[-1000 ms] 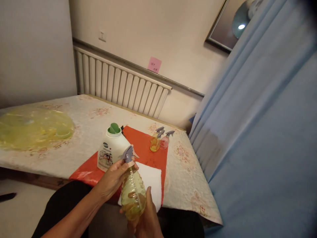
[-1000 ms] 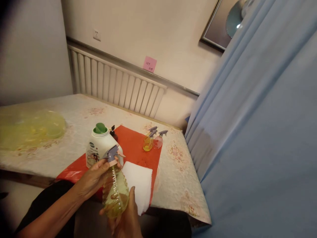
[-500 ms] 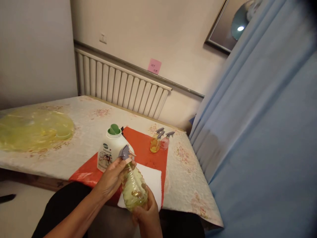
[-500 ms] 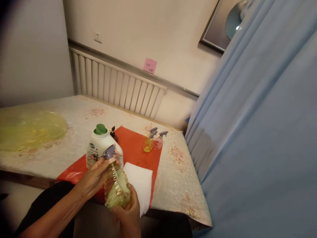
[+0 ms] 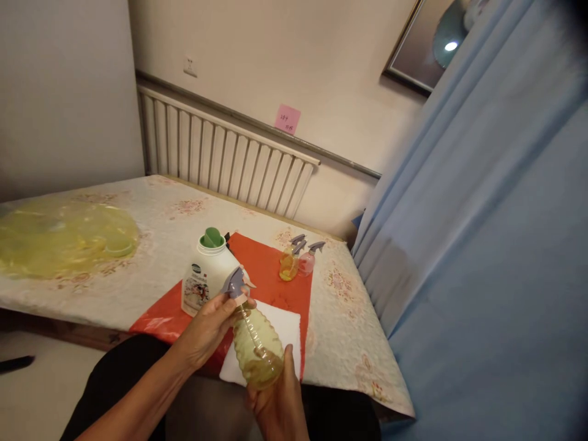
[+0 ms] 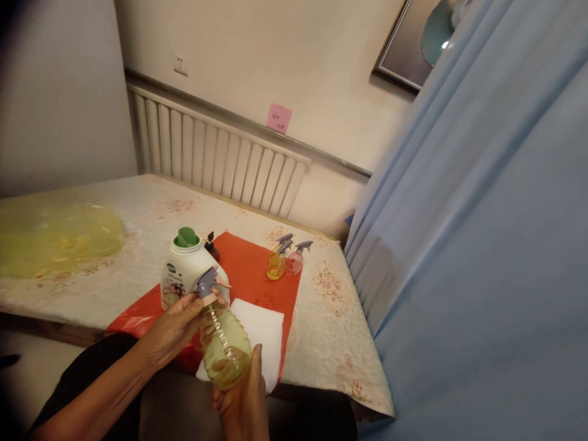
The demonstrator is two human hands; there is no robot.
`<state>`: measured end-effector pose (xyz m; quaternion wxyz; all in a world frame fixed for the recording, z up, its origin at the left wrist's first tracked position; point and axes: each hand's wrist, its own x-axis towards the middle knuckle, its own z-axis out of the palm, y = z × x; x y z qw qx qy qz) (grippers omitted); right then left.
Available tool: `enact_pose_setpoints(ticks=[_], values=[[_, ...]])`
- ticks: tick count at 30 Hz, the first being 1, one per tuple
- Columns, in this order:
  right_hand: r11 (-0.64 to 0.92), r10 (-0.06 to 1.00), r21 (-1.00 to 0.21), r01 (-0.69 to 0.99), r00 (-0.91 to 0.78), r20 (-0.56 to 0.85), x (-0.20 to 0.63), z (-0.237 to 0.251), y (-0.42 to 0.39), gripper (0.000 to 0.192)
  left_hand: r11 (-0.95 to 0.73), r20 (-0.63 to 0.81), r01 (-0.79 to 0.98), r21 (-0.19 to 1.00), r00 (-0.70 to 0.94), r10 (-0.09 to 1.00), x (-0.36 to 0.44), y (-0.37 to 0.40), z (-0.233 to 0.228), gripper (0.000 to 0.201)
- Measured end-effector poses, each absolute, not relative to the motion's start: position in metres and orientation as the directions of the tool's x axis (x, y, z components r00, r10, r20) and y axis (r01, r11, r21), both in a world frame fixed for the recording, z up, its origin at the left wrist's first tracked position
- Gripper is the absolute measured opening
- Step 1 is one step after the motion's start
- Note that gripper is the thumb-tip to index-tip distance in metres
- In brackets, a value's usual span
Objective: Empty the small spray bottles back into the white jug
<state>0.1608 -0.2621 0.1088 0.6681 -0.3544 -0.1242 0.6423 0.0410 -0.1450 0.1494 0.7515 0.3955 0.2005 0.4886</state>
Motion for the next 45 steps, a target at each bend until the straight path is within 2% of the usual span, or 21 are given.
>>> enact_pose_setpoints(ticks=[3,6,10,13,15,17,20,22,25,29,33,37,39,42,45], values=[[-0.017,0.923,-0.711,-0.703,0.262,-0.281,0.165,0.1,-0.262,0.069,0.195,0.071,-0.575,0.795,0.407,0.911,0.045,-0.147,0.146,0.026],[-0.02,0.892,-0.754,-0.656,0.329,-0.309,0.168,0.096,-0.263,0.073,0.206,0.046,-0.571,0.795,0.396,0.917,0.049,-0.148,0.143,0.027],[-0.024,0.915,-0.777,-0.63,0.299,-0.271,0.17,0.097,-0.263,0.077,0.209,0.034,-0.592,0.779,0.372,0.928,0.05,-0.147,0.143,0.029],[-0.012,0.935,-0.786,-0.618,0.271,-0.227,0.17,0.1,-0.265,0.087,0.217,0.03,-0.597,0.772,0.376,0.926,0.049,-0.146,0.144,0.028],[0.005,0.959,-0.761,-0.648,0.22,-0.181,0.17,0.102,-0.268,0.081,0.212,0.043,-0.59,0.779,0.388,0.921,0.047,-0.146,0.146,0.028],[-0.044,0.975,-0.704,-0.709,0.122,-0.184,0.169,0.103,-0.27,0.069,0.213,0.054,-0.579,0.787,0.409,0.911,0.045,-0.146,0.147,0.03],[-0.219,0.954,-0.601,-0.769,-0.041,-0.296,0.166,0.102,-0.268,0.079,0.228,0.062,-0.571,0.788,0.443,0.894,0.043,-0.146,0.148,0.027],[-0.268,0.939,-0.568,-0.778,-0.079,-0.335,0.164,0.101,-0.266,0.087,0.225,0.071,-0.577,0.785,0.444,0.893,0.043,-0.146,0.148,0.025],[-0.168,0.937,-0.573,-0.802,0.05,-0.346,0.163,0.1,-0.262,0.079,0.206,0.06,-0.579,0.789,0.406,0.912,0.045,-0.146,0.145,0.026],[-0.024,0.896,-0.684,-0.729,0.287,-0.337,0.165,0.096,-0.26,0.068,0.198,0.02,-0.573,0.796,0.35,0.936,0.052,-0.148,0.142,0.028],[0.005,0.896,-0.785,-0.619,0.351,-0.271,0.168,0.093,-0.263,0.069,0.198,0.003,-0.585,0.786,0.325,0.946,0.054,-0.149,0.14,0.03],[0.02,0.937,-0.823,-0.568,0.297,-0.183,0.172,0.098,-0.267,0.082,0.218,-0.009,-0.592,0.776,0.335,0.942,0.05,-0.148,0.139,0.031],[0.021,0.957,-0.799,-0.601,0.245,-0.159,0.173,0.101,-0.269,0.08,0.228,-0.004,-0.593,0.773,0.354,0.935,0.047,-0.147,0.138,0.03],[-0.065,0.972,-0.711,-0.7,0.118,-0.205,0.171,0.101,-0.269,0.067,0.229,0.028,-0.6,0.766,0.387,0.921,0.044,-0.147,0.14,0.029],[-0.214,0.951,-0.626,-0.75,-0.014,-0.309,0.166,0.095,-0.265,0.085,0.225,0.053,-0.6,0.767,0.409,0.911,0.044,-0.148,0.143,0.029]])
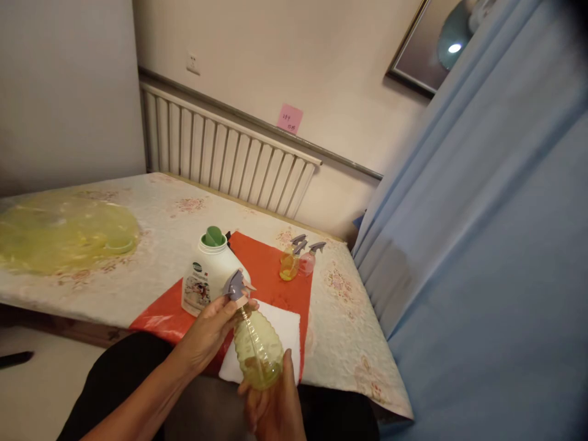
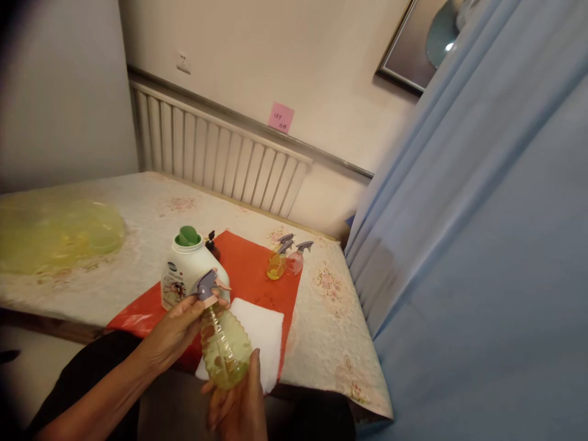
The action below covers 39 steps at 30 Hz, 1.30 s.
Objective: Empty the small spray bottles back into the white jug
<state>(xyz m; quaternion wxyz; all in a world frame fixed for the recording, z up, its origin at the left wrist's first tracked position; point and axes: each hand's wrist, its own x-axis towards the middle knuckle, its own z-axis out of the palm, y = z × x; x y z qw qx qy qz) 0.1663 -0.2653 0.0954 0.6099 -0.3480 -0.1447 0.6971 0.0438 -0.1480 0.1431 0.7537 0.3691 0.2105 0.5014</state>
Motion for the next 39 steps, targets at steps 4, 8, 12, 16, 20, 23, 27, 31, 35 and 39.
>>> enact_pose_setpoints(ticks=[4,8,12,16,20,23,27,31,35,39], values=[[-0.187,0.916,-0.633,-0.751,0.099,-0.389,0.164,0.087,-0.26,0.084,0.211,0.033,-0.584,0.784,0.378,0.925,0.047,-0.152,0.145,0.028],[-0.041,0.878,-0.754,-0.655,0.336,-0.34,0.167,0.083,-0.26,0.075,0.208,-0.008,-0.566,0.798,0.336,0.942,0.052,-0.155,0.144,0.03],[0.034,0.895,-0.881,-0.472,0.406,-0.183,0.172,0.083,-0.263,0.088,0.219,-0.026,-0.583,0.782,0.321,0.947,0.052,-0.153,0.142,0.029],[0.059,0.918,-0.901,-0.43,0.378,-0.12,0.173,0.084,-0.266,0.088,0.23,-0.016,-0.592,0.772,0.344,0.939,0.046,-0.152,0.144,0.028],[-0.08,0.966,-0.75,-0.657,0.136,-0.222,0.169,0.089,-0.268,0.067,0.243,0.02,-0.573,0.782,0.414,0.91,0.041,-0.152,0.149,0.025],[-0.232,0.94,-0.628,-0.743,-0.005,-0.341,0.166,0.093,-0.267,0.084,0.218,0.054,-0.544,0.81,0.439,0.897,0.041,-0.151,0.15,0.027],[-0.134,0.923,-0.673,-0.727,0.157,-0.352,0.167,0.089,-0.263,0.072,0.194,0.035,-0.526,0.828,0.394,0.918,0.045,-0.152,0.143,0.028],[-0.049,0.874,-0.822,-0.568,0.374,-0.311,0.173,0.077,-0.259,0.07,0.197,0.016,-0.536,0.821,0.366,0.93,0.05,-0.154,0.138,0.027],[0.001,0.883,-0.911,-0.412,0.428,-0.193,0.177,0.075,-0.259,0.091,0.203,0.002,-0.536,0.82,0.358,0.934,0.051,-0.154,0.143,0.028],[0.003,0.937,-0.825,-0.565,0.29,-0.195,0.174,0.086,-0.264,0.071,0.192,0.032,-0.506,0.841,0.401,0.916,0.046,-0.15,0.146,0.027]])
